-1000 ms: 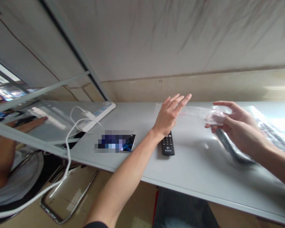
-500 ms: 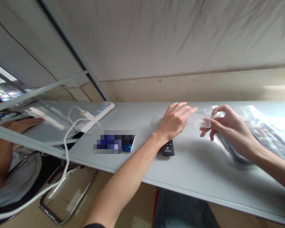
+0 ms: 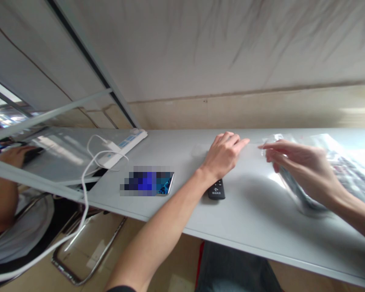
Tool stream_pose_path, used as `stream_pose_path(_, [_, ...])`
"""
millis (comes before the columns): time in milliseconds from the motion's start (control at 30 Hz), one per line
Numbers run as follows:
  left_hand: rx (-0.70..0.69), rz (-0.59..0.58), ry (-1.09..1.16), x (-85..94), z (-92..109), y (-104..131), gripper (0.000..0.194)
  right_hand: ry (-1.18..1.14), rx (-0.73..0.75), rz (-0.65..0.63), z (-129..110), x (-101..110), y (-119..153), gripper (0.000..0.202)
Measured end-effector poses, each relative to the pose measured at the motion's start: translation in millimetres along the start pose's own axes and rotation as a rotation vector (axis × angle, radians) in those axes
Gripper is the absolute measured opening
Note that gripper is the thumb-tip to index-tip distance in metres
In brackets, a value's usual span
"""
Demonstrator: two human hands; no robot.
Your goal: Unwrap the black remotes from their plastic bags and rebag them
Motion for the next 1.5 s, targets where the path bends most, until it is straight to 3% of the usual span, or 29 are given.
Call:
stream_pose_path(167, [0.046,0.006,-0.025,0.4,-2,0,0.044,0.299,0.326,0.014,1,-5,1,0.027])
stream_pose_path(267, [0.073,0.012,-0.028,-0.3,-3,0,0.040,0.366,0.427,-0.003,4,-10,1,0.027])
stream_pose_path(467, [0.084,-0.043,-0.015,-6.0,-4,2,0.024,0.405,0.444,0.074,11,-6,2,0.010])
stream_pose_path(633, [0.220,-0.050,-0.054,-6.8,-13,4,0.031,0.383,0.406,0.177,5,0,3,0.007])
stream_pose_path(1133, [0.245,0.036,-0.072,-5.0,-22,5,0.018,0.215,0.514,0.040,-17,-6,6,0.020])
stream_pose_path(1300, [0.198,0.051,-0.055,-5.3,-22,4,0.020,0.281,0.623,-0.038,-14,-10,10,0.034])
stream_pose_path(1500, [0.014,-0.023,0.079,0.3,-9,0,0.026,0.420,0.658,-0.186,-4,-15,13,0.052])
Point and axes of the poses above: each hand's wrist, its own y-axis away from the middle knuckle, its own x-axis out of the back of the hand, z = x × y, the point moved 3 cm from there along -y, towards the middle knuckle, and after that the axes turned 5 degrees about y, right-handed, at the moved point
